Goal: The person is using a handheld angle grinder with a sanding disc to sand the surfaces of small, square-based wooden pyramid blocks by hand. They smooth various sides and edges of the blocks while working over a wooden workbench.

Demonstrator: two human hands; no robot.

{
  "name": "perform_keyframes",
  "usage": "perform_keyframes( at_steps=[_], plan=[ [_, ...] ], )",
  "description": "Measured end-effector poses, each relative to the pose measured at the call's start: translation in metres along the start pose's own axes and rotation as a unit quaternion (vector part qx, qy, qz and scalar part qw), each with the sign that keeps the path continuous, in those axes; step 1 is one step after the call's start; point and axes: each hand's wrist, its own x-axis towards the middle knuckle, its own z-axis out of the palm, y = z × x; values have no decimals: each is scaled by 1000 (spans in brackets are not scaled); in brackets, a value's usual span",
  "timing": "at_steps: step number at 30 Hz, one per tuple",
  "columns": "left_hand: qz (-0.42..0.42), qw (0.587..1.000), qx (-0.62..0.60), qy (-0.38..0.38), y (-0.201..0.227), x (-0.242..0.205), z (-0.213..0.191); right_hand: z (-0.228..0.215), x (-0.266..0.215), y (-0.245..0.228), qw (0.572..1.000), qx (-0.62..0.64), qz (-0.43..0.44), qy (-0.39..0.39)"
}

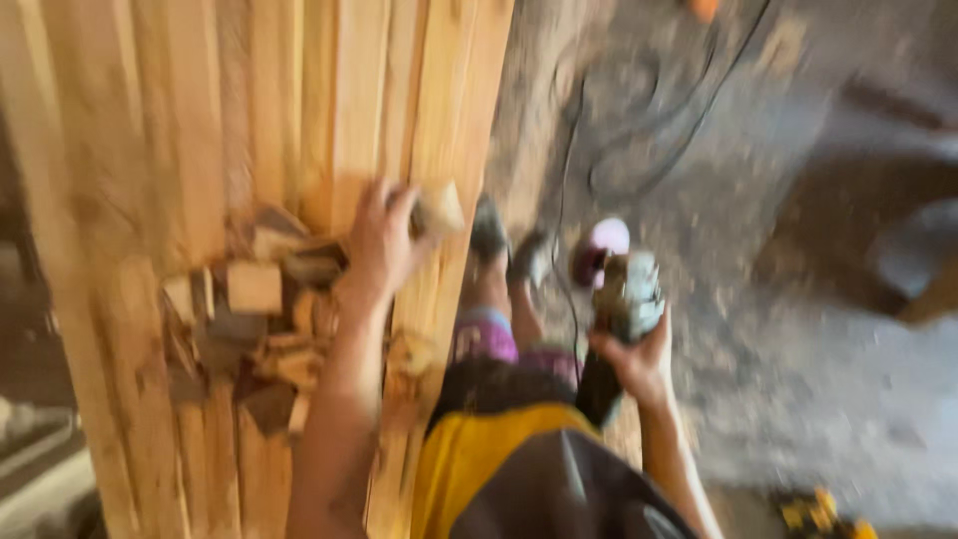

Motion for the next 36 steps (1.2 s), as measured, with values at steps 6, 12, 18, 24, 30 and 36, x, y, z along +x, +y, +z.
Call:
perform_keyframes(
  at_steps=[6, 12, 18, 24, 30, 36],
  plan=[
    [-52, 997, 13, 54, 17, -15, 20, -21, -27, 34, 996, -66, 14, 67],
    [-99, 985, 70, 120, 45, -15, 44, -40, -44, 35, 994, -41, 55, 87],
    [-99, 977, 81, 173, 44, -13, 58, -62, -43, 18, 994, -31, 11, 108],
    [-200, 959, -40, 197, 60, -51, 44, -69, -38, -23, 992, 80, -5, 94],
    [-173, 948, 112, 244, 44, -95, 12, -70, -23, -40, 997, 66, -12, 33],
    [-184, 948, 156, 206, -17, -101, -19, -52, 2, -57, 994, 35, -63, -81]
  ],
)
